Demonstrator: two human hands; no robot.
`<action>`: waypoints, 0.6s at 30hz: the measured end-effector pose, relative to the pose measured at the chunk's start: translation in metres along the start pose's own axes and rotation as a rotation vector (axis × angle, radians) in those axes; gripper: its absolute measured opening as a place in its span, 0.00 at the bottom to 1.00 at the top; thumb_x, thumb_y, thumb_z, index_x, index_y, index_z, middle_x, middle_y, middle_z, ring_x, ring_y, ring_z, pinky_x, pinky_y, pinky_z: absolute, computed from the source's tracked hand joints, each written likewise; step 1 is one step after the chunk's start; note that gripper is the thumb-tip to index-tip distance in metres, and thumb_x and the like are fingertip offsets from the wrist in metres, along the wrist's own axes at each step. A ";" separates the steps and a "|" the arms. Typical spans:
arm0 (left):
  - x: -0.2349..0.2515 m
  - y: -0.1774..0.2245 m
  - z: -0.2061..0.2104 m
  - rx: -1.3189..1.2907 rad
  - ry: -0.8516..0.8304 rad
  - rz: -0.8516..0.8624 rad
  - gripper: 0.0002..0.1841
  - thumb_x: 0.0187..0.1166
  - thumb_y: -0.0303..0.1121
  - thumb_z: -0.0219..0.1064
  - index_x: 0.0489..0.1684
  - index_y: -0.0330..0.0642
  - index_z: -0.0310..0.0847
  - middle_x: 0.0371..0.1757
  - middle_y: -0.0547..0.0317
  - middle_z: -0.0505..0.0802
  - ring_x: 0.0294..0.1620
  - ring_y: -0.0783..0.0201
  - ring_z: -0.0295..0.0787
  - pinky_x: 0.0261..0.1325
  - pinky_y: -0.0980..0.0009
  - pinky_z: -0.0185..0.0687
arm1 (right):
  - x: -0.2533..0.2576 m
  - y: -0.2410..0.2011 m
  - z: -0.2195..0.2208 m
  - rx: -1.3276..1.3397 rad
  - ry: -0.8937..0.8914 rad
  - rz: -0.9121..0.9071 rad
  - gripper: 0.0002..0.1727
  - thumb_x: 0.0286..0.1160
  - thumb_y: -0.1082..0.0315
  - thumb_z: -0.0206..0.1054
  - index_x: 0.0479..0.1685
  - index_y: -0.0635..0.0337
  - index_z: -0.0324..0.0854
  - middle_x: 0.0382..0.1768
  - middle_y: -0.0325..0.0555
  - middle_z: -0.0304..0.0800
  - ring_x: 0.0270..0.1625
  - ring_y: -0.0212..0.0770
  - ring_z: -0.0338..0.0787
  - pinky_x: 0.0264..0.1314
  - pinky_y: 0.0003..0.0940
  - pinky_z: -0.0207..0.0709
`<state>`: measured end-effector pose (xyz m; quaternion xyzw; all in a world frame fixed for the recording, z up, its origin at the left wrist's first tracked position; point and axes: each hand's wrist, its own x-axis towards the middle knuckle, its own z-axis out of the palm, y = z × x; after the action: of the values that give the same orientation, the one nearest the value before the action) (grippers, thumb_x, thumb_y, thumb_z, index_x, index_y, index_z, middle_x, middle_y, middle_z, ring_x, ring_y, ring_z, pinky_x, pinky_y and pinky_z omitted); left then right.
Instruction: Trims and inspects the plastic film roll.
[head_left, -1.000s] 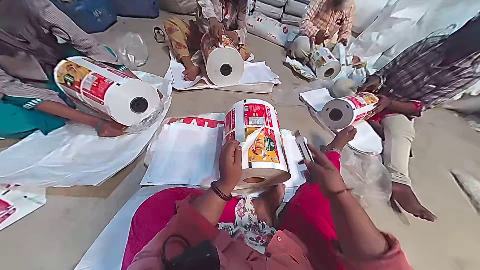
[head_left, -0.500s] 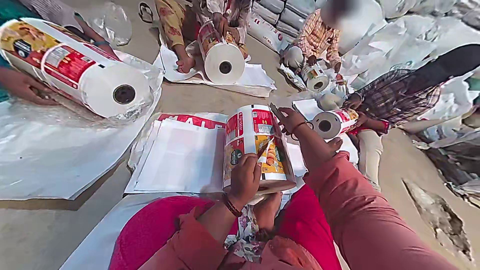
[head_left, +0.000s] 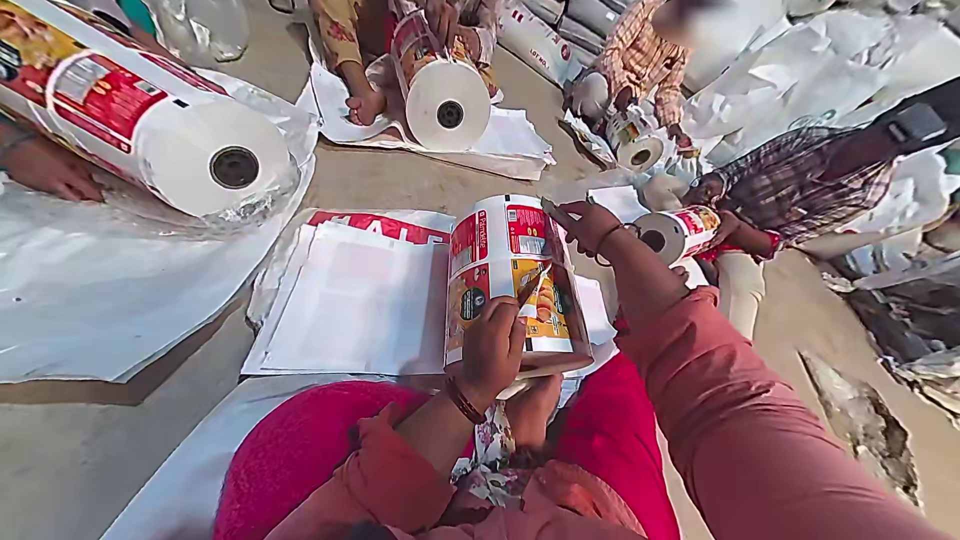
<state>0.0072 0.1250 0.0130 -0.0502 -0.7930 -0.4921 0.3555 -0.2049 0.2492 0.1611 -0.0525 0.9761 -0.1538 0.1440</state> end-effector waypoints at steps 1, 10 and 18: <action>-0.001 0.000 0.000 -0.002 -0.001 0.001 0.17 0.86 0.32 0.52 0.37 0.34 0.87 0.51 0.47 0.93 0.53 0.55 0.93 0.52 0.59 0.89 | -0.005 0.000 -0.004 -0.017 -0.017 -0.003 0.24 0.94 0.56 0.54 0.87 0.41 0.69 0.40 0.55 0.90 0.23 0.43 0.81 0.28 0.40 0.77; -0.002 0.002 0.001 -0.012 0.002 -0.040 0.17 0.88 0.32 0.52 0.41 0.31 0.85 0.55 0.43 0.92 0.57 0.50 0.91 0.57 0.53 0.88 | -0.050 0.008 -0.020 -0.101 -0.153 -0.031 0.26 0.93 0.49 0.54 0.86 0.42 0.70 0.37 0.53 0.88 0.21 0.40 0.80 0.25 0.38 0.77; -0.001 -0.001 0.000 0.027 0.038 0.000 0.15 0.87 0.30 0.53 0.38 0.31 0.83 0.54 0.42 0.90 0.55 0.50 0.90 0.55 0.54 0.87 | -0.098 0.017 -0.014 -0.115 -0.224 -0.036 0.25 0.93 0.54 0.55 0.86 0.40 0.70 0.36 0.51 0.88 0.18 0.38 0.78 0.22 0.35 0.75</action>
<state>0.0078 0.1253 0.0118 -0.0360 -0.7928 -0.4823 0.3709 -0.1167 0.2833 0.1948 -0.0950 0.9600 -0.0935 0.2462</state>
